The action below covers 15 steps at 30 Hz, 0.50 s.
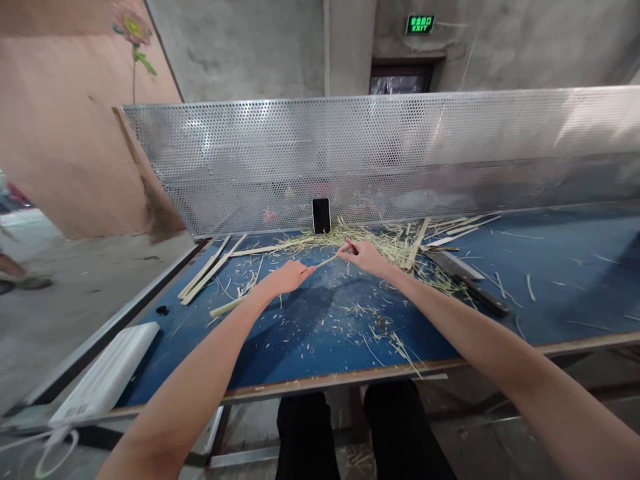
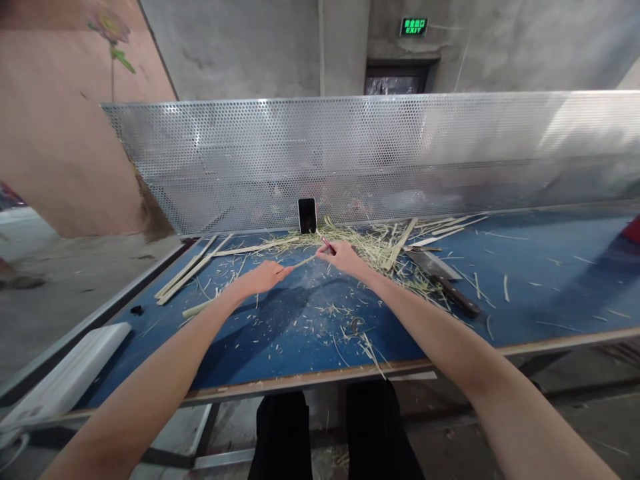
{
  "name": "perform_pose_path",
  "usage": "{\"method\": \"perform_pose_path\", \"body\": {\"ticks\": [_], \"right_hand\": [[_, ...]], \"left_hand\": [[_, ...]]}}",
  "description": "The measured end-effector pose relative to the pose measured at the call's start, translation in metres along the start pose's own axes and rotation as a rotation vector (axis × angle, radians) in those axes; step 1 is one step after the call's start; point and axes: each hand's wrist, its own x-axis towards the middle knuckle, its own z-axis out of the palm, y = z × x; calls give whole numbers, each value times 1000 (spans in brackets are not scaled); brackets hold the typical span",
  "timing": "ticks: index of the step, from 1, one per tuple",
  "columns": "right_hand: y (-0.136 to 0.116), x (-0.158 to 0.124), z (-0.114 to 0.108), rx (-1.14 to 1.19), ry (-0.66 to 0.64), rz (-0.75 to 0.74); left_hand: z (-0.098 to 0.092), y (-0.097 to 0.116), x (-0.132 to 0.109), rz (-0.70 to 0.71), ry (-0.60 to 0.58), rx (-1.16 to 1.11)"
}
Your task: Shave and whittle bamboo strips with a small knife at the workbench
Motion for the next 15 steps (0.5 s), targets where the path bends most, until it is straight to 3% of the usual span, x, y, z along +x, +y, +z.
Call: {"method": "perform_pose_path", "body": {"ticks": [8, 15], "right_hand": [[-1, -1, 1, 138, 27, 16], [-5, -3, 6, 610, -45, 278]], "left_hand": [[6, -12, 9, 50, -23, 3], [8, -13, 8, 33, -26, -90]]}}
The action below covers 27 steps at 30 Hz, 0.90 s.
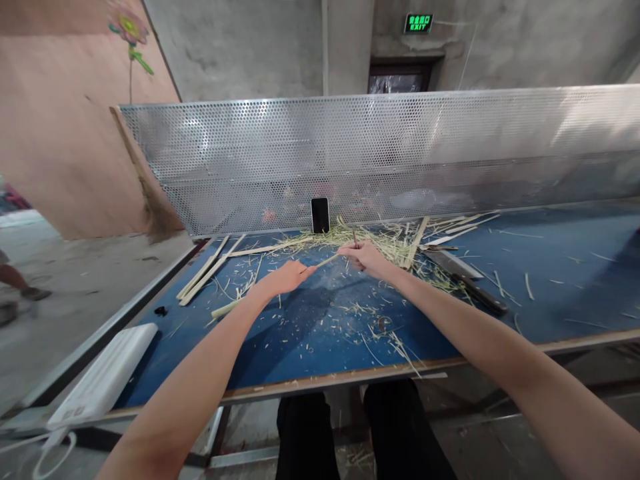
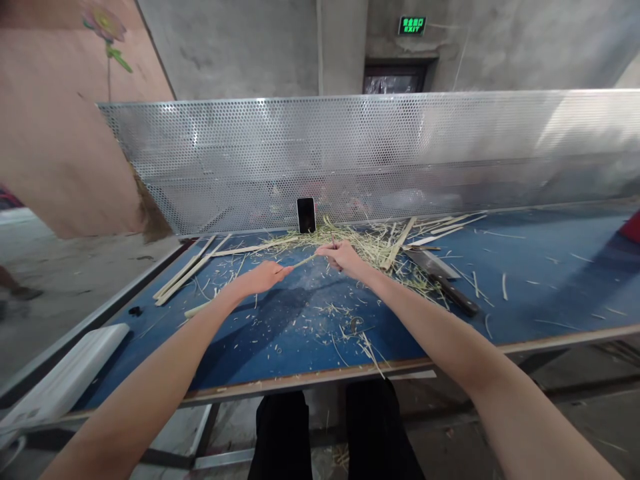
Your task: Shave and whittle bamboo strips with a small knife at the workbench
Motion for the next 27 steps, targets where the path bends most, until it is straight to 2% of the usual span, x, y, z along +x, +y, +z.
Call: {"method": "perform_pose_path", "body": {"ticks": [3, 8, 12, 15, 19, 24, 27], "right_hand": [[0, -1, 3, 85, -7, 41], [3, 3, 14, 133, 62, 39], [8, 10, 10, 103, 188, 45], [8, 12, -10, -29, 275, 24], [1, 9, -29, -312, 236, 6], [-8, 4, -17, -600, 129, -123], [-7, 4, -9, -648, 102, -141]], "left_hand": [[0, 3, -1, -13, -4, -15], [-1, 6, -2, -4, 1, -33], [1, 4, -2, -14, -12, -28], [1, -1, -2, -42, -18, -13], [3, -9, 1, -28, -9, 1], [6, -13, 4, -41, -9, 21], [6, -12, 4, -44, -13, 27]]}}
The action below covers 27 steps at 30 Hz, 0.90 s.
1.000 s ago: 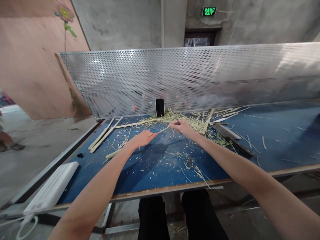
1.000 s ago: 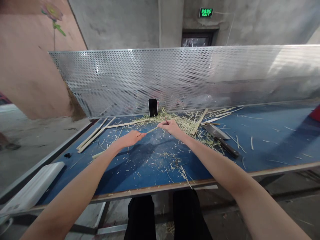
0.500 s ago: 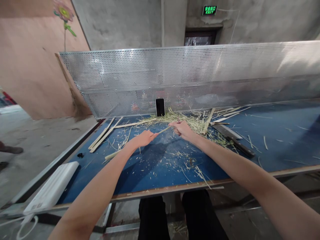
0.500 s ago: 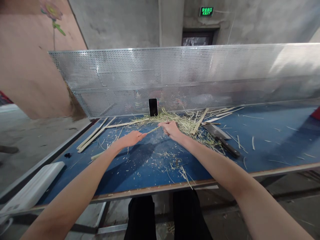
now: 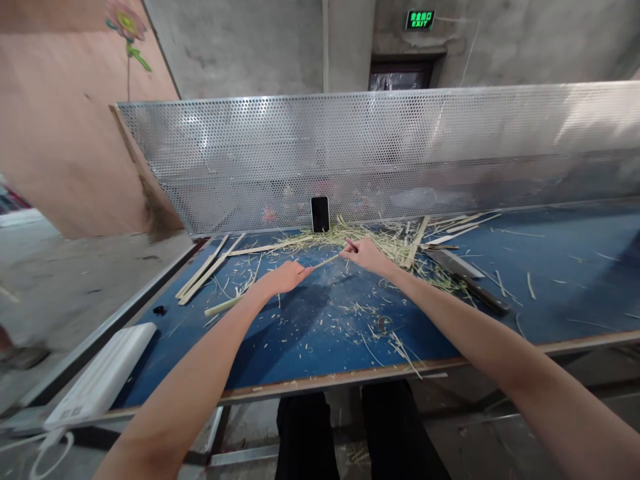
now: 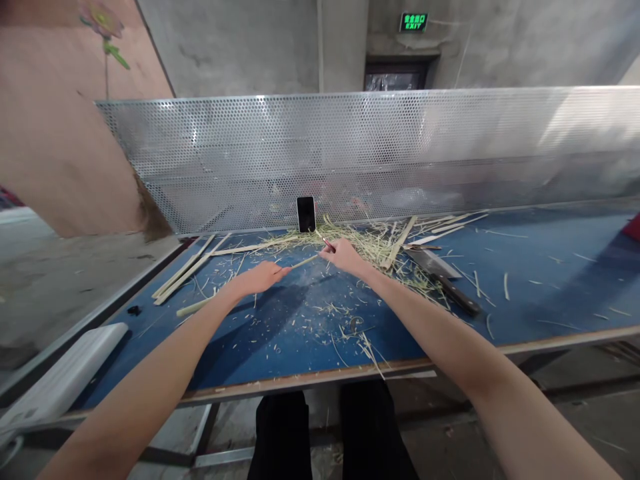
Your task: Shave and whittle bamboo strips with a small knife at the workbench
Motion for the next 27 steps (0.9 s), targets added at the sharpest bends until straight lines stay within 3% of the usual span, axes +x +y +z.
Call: {"method": "perform_pose_path", "body": {"ticks": [8, 12, 21, 27], "right_hand": [[-3, -7, 6, 164, -72, -49], [-1, -3, 7, 196, -38, -48], [20, 7, 5, 355, 116, 179], [16, 3, 13, 655, -20, 192]], "left_hand": [[-2, 6, -3, -26, -24, -13], [0, 7, -3, 10, 25, 8], [-4, 11, -9, 26, 79, 14], [-1, 14, -7, 61, 109, -37]]}}
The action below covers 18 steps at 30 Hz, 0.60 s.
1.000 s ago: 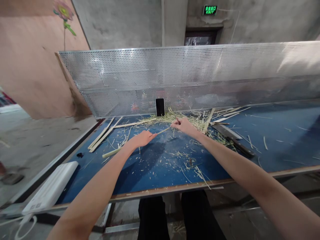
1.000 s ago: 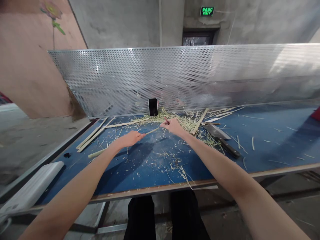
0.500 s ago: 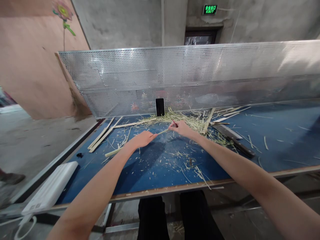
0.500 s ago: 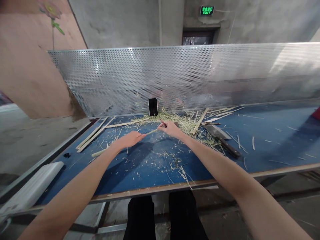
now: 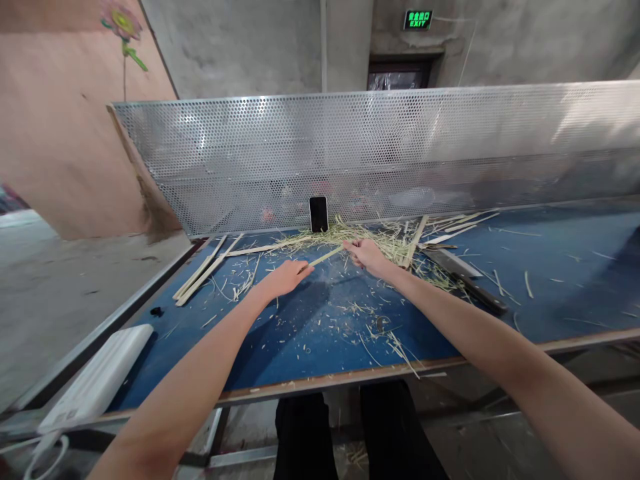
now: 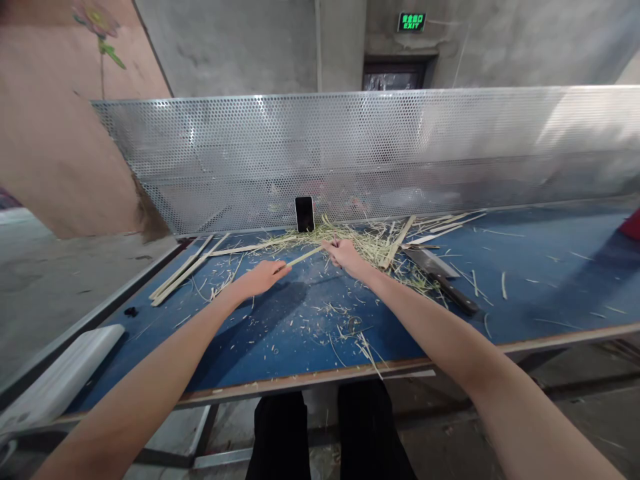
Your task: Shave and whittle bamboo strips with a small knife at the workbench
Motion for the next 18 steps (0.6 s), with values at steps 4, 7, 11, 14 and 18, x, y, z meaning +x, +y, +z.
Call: {"method": "perform_pose_path", "body": {"ticks": [4, 7, 11, 14, 18], "right_hand": [[1, 6, -6, 50, 67, 51], [-4, 14, -26, 80, 248, 40], [-16, 19, -54, 87, 386, -33], [-14, 19, -47, 79, 339, -52], [-3, 15, -17, -11, 214, -83]], "left_hand": [[4, -5, 4, 36, 10, -38], [5, -11, 5, 31, -13, -36], [4, -13, 5, 9, 6, -18], [2, -8, 4, 0, 18, -22], [3, -4, 3, -21, 22, -41]]}}
